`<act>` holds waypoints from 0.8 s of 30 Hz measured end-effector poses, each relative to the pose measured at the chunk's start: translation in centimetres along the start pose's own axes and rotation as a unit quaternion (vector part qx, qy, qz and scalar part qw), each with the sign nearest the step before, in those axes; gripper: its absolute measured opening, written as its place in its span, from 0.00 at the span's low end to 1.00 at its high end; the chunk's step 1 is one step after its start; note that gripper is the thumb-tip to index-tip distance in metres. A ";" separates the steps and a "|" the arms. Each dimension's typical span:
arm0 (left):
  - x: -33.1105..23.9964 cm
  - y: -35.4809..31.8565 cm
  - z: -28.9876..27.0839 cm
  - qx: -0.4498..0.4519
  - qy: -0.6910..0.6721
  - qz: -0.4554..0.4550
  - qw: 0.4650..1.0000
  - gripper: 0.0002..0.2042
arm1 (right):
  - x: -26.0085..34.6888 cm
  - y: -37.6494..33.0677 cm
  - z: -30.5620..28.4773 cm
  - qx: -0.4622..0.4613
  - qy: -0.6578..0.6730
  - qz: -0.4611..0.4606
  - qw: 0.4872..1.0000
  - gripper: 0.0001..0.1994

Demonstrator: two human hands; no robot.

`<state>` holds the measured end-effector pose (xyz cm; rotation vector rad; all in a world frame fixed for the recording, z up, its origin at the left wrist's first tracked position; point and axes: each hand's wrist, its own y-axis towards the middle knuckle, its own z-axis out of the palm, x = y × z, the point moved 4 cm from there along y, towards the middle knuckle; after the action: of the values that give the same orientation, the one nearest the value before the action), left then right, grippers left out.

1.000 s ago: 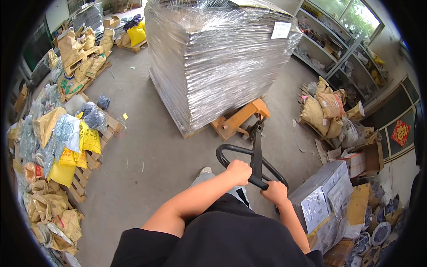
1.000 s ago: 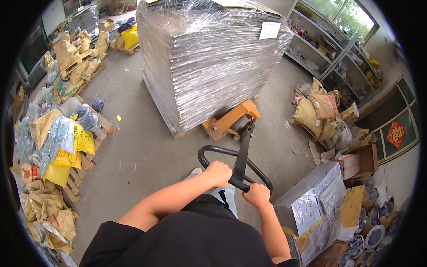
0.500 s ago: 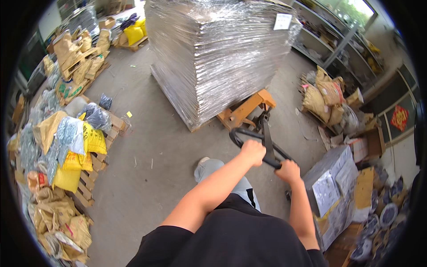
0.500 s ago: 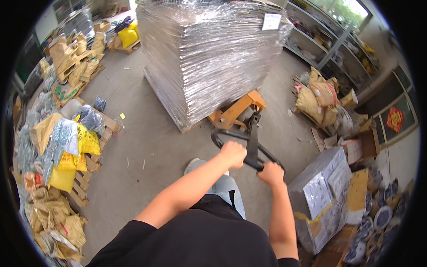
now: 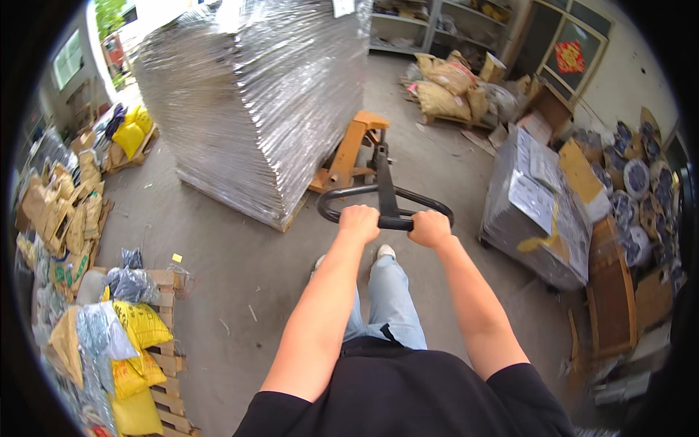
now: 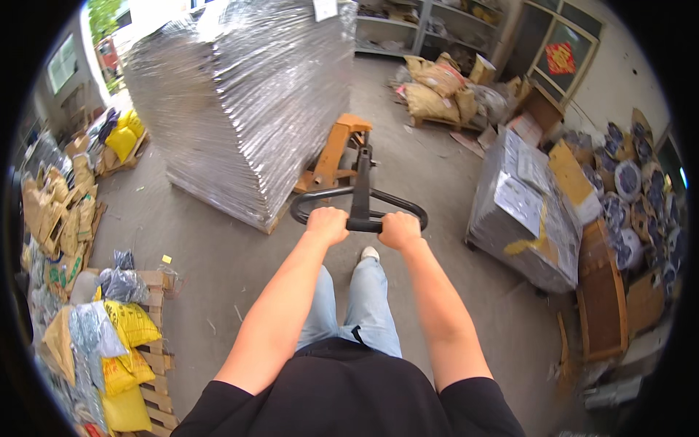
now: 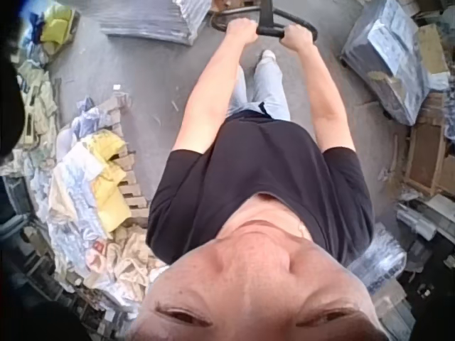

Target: The person uses a manual pallet jack to lift and move a large, shrink-wrapped pallet of materials through a warehouse. They navigate around other stacked goods, position the pallet, and then release the load before walking away.

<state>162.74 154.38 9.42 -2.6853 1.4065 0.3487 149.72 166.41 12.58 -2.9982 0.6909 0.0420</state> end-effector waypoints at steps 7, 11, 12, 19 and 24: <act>1.2 -3.2 -3.7 0.077 0.001 0.024 0.997 0.12 | 2.9 -2.4 -1.8 0.079 0.047 0.028 0.995 0.10; 0.9 -4.3 -6.1 0.117 -0.010 0.027 0.993 0.12 | 3.9 -4.0 -4.0 0.106 0.055 0.029 0.992 0.10; 0.8 -4.2 -6.7 0.117 -0.008 0.027 0.993 0.12 | 3.8 -3.8 -4.4 0.099 0.060 0.026 0.993 0.09; -3.9 -5.8 -7.4 0.099 -0.005 0.017 0.995 0.12 | 0.1 -6.9 -5.8 0.093 0.070 -0.013 0.993 0.08; -9.0 -8.4 -5.1 0.055 -0.008 -0.013 0.998 0.11 | -3.7 -9.6 -4.4 0.092 0.052 -0.065 0.992 0.10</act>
<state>165.49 165.46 16.31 -2.6039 1.3431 0.2820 150.65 176.33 17.64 -2.8749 0.4770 -0.1765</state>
